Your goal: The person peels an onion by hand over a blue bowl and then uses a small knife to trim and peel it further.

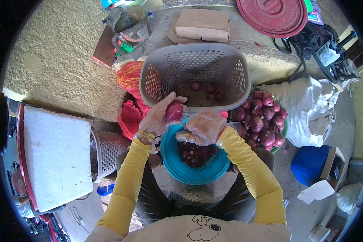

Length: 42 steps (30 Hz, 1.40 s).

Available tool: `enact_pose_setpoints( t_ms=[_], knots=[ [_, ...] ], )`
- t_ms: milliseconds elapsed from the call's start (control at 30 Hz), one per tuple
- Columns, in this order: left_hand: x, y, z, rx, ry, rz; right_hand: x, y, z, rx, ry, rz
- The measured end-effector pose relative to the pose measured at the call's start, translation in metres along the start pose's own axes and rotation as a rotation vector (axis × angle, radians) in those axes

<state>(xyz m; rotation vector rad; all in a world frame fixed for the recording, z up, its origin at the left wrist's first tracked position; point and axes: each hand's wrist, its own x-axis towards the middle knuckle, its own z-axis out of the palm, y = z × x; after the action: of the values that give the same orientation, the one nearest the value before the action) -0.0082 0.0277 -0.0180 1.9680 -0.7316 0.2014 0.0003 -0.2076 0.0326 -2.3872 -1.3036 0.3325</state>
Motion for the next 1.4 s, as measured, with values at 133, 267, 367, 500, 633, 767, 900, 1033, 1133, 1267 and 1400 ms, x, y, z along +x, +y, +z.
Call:
enact_pose_setpoints(
  t_ms=[133,267,367,500,633,767,900,1033,1133,1267,1400],
  knots=[
    [-0.003,-0.008,-0.001,0.133,-0.052,0.025,-0.006,0.006,0.002,-0.023,0.07,-0.095],
    [0.005,0.013,-0.006,0.104,-0.104,0.003,0.0,0.004,-0.009,0.021,0.151,0.047],
    [0.001,0.017,-0.001,0.224,-0.077,0.037,-0.001,0.009,-0.008,0.122,0.291,0.213],
    [0.0,0.02,0.002,0.259,-0.078,0.041,0.0,0.007,-0.013,0.142,0.22,0.257],
    [0.002,0.024,0.0,0.26,-0.096,0.039,0.0,0.005,-0.012,0.139,0.229,0.192],
    [0.001,0.015,0.002,0.248,-0.103,0.065,0.002,0.005,-0.012,0.081,0.16,0.223],
    [0.004,0.015,0.003,0.187,-0.091,0.098,0.002,0.004,-0.014,0.077,0.125,0.23],
    [-0.002,0.004,0.005,0.17,-0.115,0.111,0.001,0.004,-0.012,0.122,0.182,0.174],
    [-0.008,0.008,0.005,0.258,-0.118,0.068,0.002,0.008,-0.003,0.089,0.17,0.171],
    [-0.001,0.019,0.003,0.293,-0.068,-0.07,0.0,0.004,-0.001,-0.032,0.193,0.065],
    [0.004,0.006,0.002,-0.122,-0.113,-0.273,0.0,0.002,0.004,-0.056,0.06,0.044]
  ],
)
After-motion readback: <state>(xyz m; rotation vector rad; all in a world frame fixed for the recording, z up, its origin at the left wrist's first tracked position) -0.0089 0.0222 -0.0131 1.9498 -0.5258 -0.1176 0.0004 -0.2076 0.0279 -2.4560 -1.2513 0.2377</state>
